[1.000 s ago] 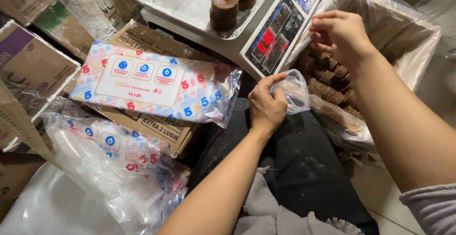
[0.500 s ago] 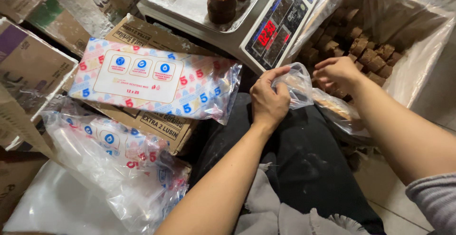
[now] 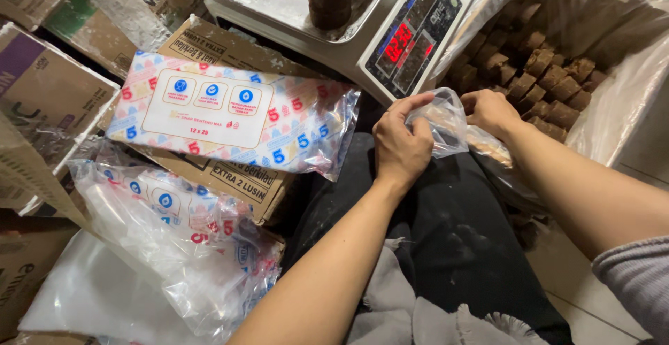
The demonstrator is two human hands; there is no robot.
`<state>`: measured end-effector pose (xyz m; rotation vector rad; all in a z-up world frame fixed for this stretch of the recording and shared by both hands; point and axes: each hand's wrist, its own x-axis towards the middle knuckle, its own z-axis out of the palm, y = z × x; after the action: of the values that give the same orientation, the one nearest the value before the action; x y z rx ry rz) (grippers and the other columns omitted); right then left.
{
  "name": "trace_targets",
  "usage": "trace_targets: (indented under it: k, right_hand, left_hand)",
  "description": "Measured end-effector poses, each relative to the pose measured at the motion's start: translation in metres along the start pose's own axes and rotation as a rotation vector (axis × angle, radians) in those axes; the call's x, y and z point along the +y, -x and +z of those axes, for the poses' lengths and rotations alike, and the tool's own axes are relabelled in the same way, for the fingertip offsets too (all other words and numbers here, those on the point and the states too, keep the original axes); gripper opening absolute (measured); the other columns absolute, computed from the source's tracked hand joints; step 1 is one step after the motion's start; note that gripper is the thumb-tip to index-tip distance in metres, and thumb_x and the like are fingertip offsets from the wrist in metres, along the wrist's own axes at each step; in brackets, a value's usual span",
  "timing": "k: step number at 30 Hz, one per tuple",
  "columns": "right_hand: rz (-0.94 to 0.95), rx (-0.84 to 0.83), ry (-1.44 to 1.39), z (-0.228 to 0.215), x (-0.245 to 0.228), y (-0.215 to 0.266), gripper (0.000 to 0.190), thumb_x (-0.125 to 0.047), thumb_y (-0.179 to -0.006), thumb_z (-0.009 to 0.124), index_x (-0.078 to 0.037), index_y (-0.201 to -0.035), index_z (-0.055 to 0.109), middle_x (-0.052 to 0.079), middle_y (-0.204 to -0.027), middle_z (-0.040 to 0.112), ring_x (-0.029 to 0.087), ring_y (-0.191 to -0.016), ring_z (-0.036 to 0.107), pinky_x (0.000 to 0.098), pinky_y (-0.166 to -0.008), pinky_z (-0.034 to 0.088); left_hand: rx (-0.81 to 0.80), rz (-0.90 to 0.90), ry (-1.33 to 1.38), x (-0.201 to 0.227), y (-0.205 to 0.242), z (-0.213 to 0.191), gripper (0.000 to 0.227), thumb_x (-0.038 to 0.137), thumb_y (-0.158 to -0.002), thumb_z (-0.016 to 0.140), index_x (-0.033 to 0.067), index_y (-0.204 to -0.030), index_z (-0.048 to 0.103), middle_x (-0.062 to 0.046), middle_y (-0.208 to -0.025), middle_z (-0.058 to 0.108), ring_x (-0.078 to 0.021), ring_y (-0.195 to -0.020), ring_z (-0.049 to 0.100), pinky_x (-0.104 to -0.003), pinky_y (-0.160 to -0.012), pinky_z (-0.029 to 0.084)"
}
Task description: The person repeatedly picks brown cylindrical items from a bulk container, places them on a digital scale, transfers them into small plastic bags, and ties the bags closed. The process is repeated multiple times with consistent handling of the cylinders and bags.
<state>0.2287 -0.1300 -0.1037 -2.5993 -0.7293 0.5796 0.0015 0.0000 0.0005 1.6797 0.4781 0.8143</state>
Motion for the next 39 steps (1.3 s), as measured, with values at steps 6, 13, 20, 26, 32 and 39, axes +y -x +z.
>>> trace_targets:
  k: [6,13,20,26,32,39]
  right_hand:
    - [-0.013,0.01,0.048,-0.016,-0.005,0.019,0.036,-0.018,-0.078,0.083,-0.017,-0.114,0.079,0.011,-0.11,0.078,0.03,-0.1,0.074,0.0414,-0.089,0.058]
    - [0.038,0.107,-0.112,-0.055,-0.017,0.048,0.035,-0.023,-0.081,0.084,-0.008,-0.112,0.076,0.014,-0.103,0.077,0.025,-0.089,0.073,0.0387,-0.08,0.058]
    - [0.154,0.078,-0.645,-0.116,-0.049,0.068,0.031,-0.026,-0.089,0.078,-0.005,-0.111,0.074,0.006,-0.094,0.073,0.012,-0.077,0.066,0.0303,-0.063,0.049]
    - [0.175,0.015,-1.021,-0.154,-0.105,0.081,0.016,-0.023,-0.096,0.07,-0.009,-0.104,0.069,-0.001,-0.09,0.069,0.009,-0.078,0.066,0.0241,-0.065,0.053]
    - [0.068,-0.006,-1.156,-0.181,-0.182,0.074,0.016,-0.023,-0.101,0.065,-0.008,-0.105,0.071,0.001,-0.089,0.069,0.01,-0.076,0.065,0.0218,-0.064,0.052]
    - [0.062,0.369,-0.766,-0.183,-0.189,0.059,0.015,-0.018,-0.094,0.075,-0.007,-0.104,0.073,0.004,-0.086,0.072,0.009,-0.068,0.064,0.0222,-0.053,0.047]
  left_hand:
    - [0.003,0.011,0.002,0.001,0.001,-0.003,0.036,0.007,-0.084,0.05,0.0019,-0.11,0.075,-0.017,-0.115,0.076,-0.0304,-0.109,0.074,-0.036,-0.1,0.055]
    - [0.024,-0.012,0.012,0.013,0.003,-0.015,0.037,0.007,-0.082,0.052,0.003,-0.11,0.076,-0.016,-0.113,0.077,-0.0297,-0.105,0.075,-0.035,-0.097,0.056]
    - [0.057,-0.128,0.056,0.039,0.008,-0.04,0.036,0.01,-0.08,0.055,0.0062,-0.109,0.077,-0.013,-0.107,0.078,-0.0262,-0.096,0.076,-0.034,-0.09,0.057]
    - [0.091,-0.173,0.012,0.053,-0.038,-0.081,0.024,0.025,-0.087,0.07,0.001,-0.084,0.073,-0.015,-0.082,0.078,-0.0272,-0.081,0.074,-0.036,-0.079,0.056]
    - [0.018,-0.143,-0.298,0.076,-0.104,-0.126,0.035,0.037,-0.076,0.076,0.0058,-0.091,0.071,-0.013,-0.094,0.077,-0.0279,-0.091,0.075,-0.038,-0.084,0.056]
    - [-0.233,-0.242,-0.599,0.099,-0.132,-0.145,0.052,0.045,-0.075,0.078,0.0118,-0.113,0.067,-0.016,-0.112,0.073,-0.0324,-0.108,0.068,-0.043,-0.093,0.051]
